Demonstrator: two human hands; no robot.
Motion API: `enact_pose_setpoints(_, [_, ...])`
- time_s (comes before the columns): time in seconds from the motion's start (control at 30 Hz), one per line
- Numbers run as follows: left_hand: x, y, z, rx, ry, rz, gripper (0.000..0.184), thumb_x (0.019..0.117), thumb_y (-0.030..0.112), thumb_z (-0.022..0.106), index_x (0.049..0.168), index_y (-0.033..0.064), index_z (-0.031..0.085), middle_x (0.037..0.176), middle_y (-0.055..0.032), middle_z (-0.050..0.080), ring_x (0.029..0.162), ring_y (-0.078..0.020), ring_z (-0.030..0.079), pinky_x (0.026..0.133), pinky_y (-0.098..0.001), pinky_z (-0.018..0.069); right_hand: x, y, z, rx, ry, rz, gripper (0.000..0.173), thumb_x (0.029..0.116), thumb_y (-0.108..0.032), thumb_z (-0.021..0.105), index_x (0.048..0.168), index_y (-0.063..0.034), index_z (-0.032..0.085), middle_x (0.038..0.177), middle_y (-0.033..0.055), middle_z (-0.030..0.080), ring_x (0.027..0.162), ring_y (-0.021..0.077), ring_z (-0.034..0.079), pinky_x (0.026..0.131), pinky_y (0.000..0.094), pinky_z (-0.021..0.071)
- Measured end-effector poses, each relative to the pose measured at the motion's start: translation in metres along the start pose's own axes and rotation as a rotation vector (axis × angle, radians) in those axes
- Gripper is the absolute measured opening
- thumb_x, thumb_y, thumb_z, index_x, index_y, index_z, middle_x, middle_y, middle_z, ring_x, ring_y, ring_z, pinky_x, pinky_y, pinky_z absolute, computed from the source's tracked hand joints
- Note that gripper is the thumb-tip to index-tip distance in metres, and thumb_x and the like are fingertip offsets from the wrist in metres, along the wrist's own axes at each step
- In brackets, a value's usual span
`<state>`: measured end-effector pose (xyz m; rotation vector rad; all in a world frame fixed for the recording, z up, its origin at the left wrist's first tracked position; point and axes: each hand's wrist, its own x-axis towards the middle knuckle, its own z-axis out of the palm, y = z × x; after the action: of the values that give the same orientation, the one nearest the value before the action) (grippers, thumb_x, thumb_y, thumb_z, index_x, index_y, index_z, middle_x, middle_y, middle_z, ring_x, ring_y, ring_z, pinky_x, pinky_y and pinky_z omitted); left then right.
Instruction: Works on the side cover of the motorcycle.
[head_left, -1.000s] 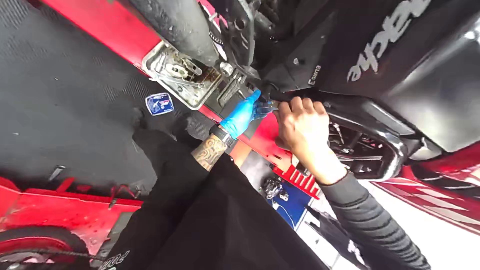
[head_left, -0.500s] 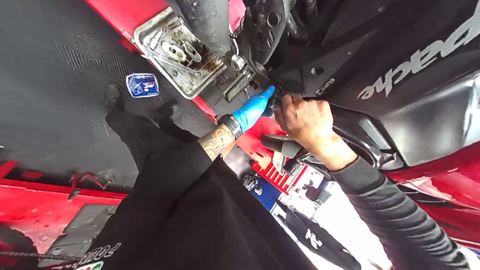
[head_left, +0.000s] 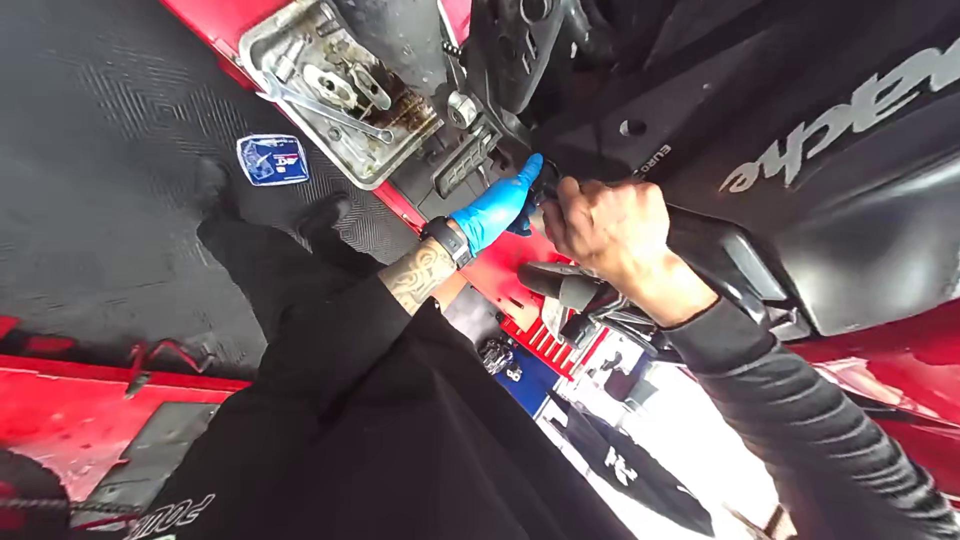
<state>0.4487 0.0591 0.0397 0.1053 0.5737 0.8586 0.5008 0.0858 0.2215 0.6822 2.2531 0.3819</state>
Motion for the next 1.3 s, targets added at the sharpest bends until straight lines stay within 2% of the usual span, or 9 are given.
enact_pose_setpoints(0.2, [-0.020,0.012,0.010,0.038,0.087,0.023,0.061,0.1067,0.063,0.030,0.105,0.0091,0.058,0.073,-0.0028,0.048,0.056,-0.0166,0.051,0.056,-0.0370,0.0535,0.006,0.009,0.009,-0.012,0.032,-0.049,0.050,0.1065,-0.040,0.037,0.082,-0.0007,0.055,0.061,0.0185,0.054,0.055,0.0415,0.060,0.047,0.0521,0.0423])
enact_pose_setpoints(0.3, [-0.030,0.019,0.013,0.134,0.138,0.008,0.067,0.1076,0.062,0.027,0.129,0.0063,0.059,0.102,-0.0140,0.059,0.074,-0.0213,0.059,0.062,-0.0388,0.0544,0.007,0.009,0.005,-0.002,-0.007,-0.049,0.050,0.1072,-0.040,0.037,0.083,0.0000,0.055,0.061,0.0187,0.054,0.056,0.0422,0.061,0.046,0.0524,0.0424])
enact_pose_setpoints(0.47, [-0.026,0.015,0.012,0.157,0.132,0.030,0.063,0.1083,0.060,0.026,0.107,0.0072,0.060,0.073,-0.0040,0.048,0.053,-0.0159,0.048,0.049,-0.0335,0.0485,0.008,0.010,0.004,0.023,-0.039,-0.076,0.048,0.1080,-0.037,0.039,0.084,0.0012,0.054,0.061,0.0188,0.053,0.056,0.0423,0.061,0.047,0.0527,0.0429])
enact_pose_setpoints(0.57, [-0.026,0.013,0.009,0.151,0.116,0.031,0.063,0.1082,0.060,0.026,0.109,0.0070,0.060,0.077,-0.0060,0.053,0.052,-0.0147,0.048,0.049,-0.0318,0.0485,0.008,0.011,0.005,0.030,-0.026,-0.096,0.049,0.1083,-0.037,0.038,0.082,0.0011,0.053,0.060,0.0186,0.052,0.054,0.0419,0.060,0.046,0.0519,0.0417])
enact_pose_setpoints(0.67, [-0.025,0.012,0.010,0.131,0.128,0.038,0.060,0.1081,0.060,0.027,0.095,0.0097,0.057,0.065,-0.0010,0.046,0.048,-0.0133,0.044,0.046,-0.0306,0.0461,0.009,0.013,0.005,0.033,-0.026,-0.114,0.047,0.1079,-0.035,0.038,0.081,0.0013,0.053,0.059,0.0185,0.051,0.052,0.0419,0.059,0.046,0.0520,0.0408])
enact_pose_setpoints(0.77, [-0.026,0.012,0.011,0.114,0.131,0.044,0.059,0.1082,0.060,0.028,0.091,0.0103,0.055,0.062,0.0004,0.042,0.046,-0.0128,0.042,0.045,-0.0300,0.0450,0.010,0.014,0.005,0.028,-0.041,-0.117,0.048,0.1080,-0.036,0.039,0.081,0.0014,0.052,0.059,0.0184,0.051,0.053,0.0419,0.058,0.046,0.0521,0.0408])
enact_pose_setpoints(0.97, [-0.028,0.012,0.012,0.176,0.153,0.049,0.061,0.1081,0.060,0.026,0.095,0.0093,0.057,0.064,-0.0010,0.043,0.047,-0.0151,0.043,0.047,-0.0333,0.0465,0.011,0.016,0.006,0.044,-0.051,-0.126,0.050,0.1079,-0.037,0.037,0.080,0.0015,0.052,0.059,0.0194,0.051,0.053,0.0439,0.058,0.047,0.0543,0.0406])
enact_pose_setpoints(1.17, [-0.025,0.010,0.012,0.153,0.165,0.046,0.061,0.1075,0.062,0.028,0.084,0.0103,0.053,0.058,-0.0003,0.037,0.044,-0.0152,0.039,0.044,-0.0337,0.0444,0.011,0.016,0.007,0.034,-0.034,-0.135,0.052,0.1078,-0.039,0.035,0.078,0.0004,0.050,0.057,0.0179,0.049,0.050,0.0421,0.056,0.045,0.0526,0.0383])
enact_pose_setpoints(1.3, [-0.026,0.011,0.013,0.168,0.182,0.030,0.062,0.1075,0.062,0.028,0.087,0.0102,0.055,0.060,-0.0007,0.040,0.045,-0.0150,0.039,0.044,-0.0332,0.0428,0.011,0.018,0.008,0.027,-0.020,-0.163,0.052,0.1079,-0.039,0.034,0.077,0.0003,0.049,0.056,0.0178,0.048,0.050,0.0420,0.056,0.044,0.0522,0.0378])
